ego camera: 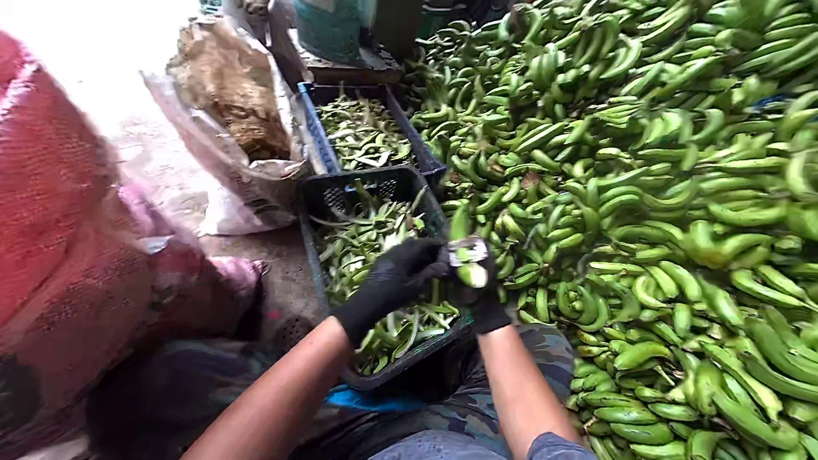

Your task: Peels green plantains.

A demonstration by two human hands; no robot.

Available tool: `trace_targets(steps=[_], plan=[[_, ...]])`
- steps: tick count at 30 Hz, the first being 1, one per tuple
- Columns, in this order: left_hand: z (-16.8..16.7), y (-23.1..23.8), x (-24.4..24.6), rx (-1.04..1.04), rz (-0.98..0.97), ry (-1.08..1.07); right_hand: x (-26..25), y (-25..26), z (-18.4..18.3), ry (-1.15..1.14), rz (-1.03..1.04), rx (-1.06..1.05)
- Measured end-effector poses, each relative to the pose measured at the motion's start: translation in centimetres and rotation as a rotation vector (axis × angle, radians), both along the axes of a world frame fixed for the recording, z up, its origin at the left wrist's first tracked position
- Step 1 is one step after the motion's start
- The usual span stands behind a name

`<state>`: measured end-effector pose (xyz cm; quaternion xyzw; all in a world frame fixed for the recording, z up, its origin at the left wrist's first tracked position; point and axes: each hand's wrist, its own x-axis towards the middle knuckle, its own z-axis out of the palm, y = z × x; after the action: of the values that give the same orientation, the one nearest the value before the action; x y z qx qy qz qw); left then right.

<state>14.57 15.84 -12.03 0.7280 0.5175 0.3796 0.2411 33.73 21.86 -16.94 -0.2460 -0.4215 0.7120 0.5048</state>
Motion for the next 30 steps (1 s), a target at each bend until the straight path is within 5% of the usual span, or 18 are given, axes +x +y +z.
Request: trace_targets(steps=[5,10,15,21,30], plan=[[0.6,2.7,-4.0,0.052,0.377,0.086,-2.2,-2.8,1.4,0.031,0.088,-0.403],[2.1,1.6,-4.1,-0.054,0.257,0.000,-1.0,-0.5,3.0,-0.102,-0.141,-0.265],[-1.5,0.9,-4.1,-0.285,0.201,-0.187,-0.3,2.2,3.1,-0.254,-0.290,-0.076],[-5.6,-0.7,-4.9,-0.247,0.156,-0.352,-2.0,2.6,2.7,-0.237,-0.382,-0.067],[-4.0,-1.6,-4.1,-0.174,0.197,-0.395,-5.2,3.2,3.2,-0.431,-0.496,0.084]])
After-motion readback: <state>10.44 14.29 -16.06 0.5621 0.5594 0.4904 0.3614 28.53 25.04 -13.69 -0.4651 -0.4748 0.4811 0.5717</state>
